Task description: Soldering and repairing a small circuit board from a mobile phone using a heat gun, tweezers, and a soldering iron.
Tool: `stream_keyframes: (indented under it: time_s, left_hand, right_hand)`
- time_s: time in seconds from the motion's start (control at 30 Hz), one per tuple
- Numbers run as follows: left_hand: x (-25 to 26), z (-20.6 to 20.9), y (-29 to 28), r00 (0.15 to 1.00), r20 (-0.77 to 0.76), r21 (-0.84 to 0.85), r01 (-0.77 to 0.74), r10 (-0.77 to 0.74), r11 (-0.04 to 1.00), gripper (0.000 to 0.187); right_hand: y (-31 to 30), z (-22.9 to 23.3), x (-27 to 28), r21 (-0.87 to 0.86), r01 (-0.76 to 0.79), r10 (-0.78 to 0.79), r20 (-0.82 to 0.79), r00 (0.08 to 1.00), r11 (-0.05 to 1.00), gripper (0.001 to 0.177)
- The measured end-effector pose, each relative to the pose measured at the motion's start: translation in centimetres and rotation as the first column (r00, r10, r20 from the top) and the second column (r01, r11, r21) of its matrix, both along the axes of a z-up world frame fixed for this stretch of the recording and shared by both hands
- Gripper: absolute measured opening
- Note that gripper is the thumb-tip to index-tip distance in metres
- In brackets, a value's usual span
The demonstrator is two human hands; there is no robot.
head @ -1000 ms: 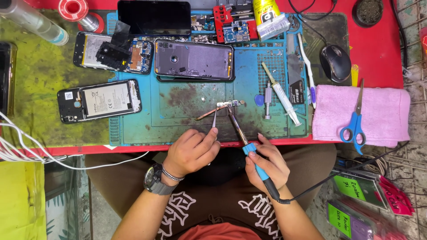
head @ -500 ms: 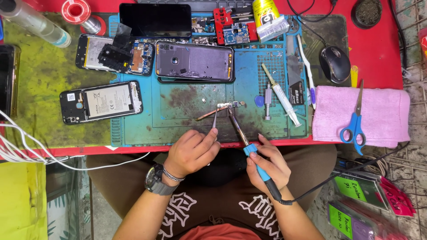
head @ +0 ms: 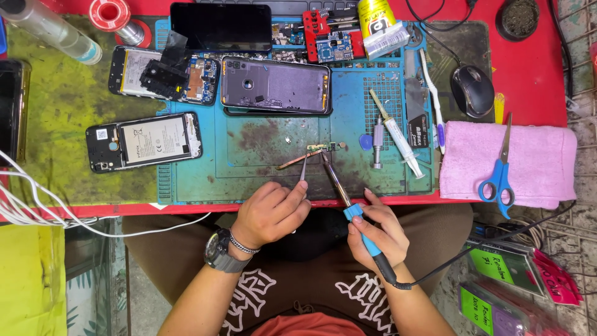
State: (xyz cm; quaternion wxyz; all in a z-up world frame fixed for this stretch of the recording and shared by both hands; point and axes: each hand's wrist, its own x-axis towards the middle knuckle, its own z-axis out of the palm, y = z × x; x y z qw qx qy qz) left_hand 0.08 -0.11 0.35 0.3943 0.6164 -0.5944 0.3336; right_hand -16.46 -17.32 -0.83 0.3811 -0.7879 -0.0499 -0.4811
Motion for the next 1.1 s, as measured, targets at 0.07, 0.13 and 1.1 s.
stream_keyframes:
  time_s: [0.07, 0.13, 1.1]
  left_hand:
    - [-0.01, -0.21, 0.03, 1.0, 0.001, 0.0, -0.002, 0.002, 1.0, 0.022]
    - [0.0, -0.22, 0.02, 1.0, 0.002, 0.001, -0.003, 0.003, 1.0, 0.022]
    - [0.05, 0.07, 0.07, 1.0, 0.003, 0.007, 0.018, -0.018, 1.0, 0.024]
  right_hand:
    - [0.04, 0.03, 0.05, -0.002, -0.002, 0.002, 0.001, 1.0, 1.0, 0.007]
    - [0.03, 0.07, 0.04, -0.004, -0.003, 0.003, 0.001, 1.0, 1.0, 0.007]
    - [0.02, 0.33, 0.26, 0.004, -0.01, 0.01, 0.022, 1.0, 1.0, 0.007]
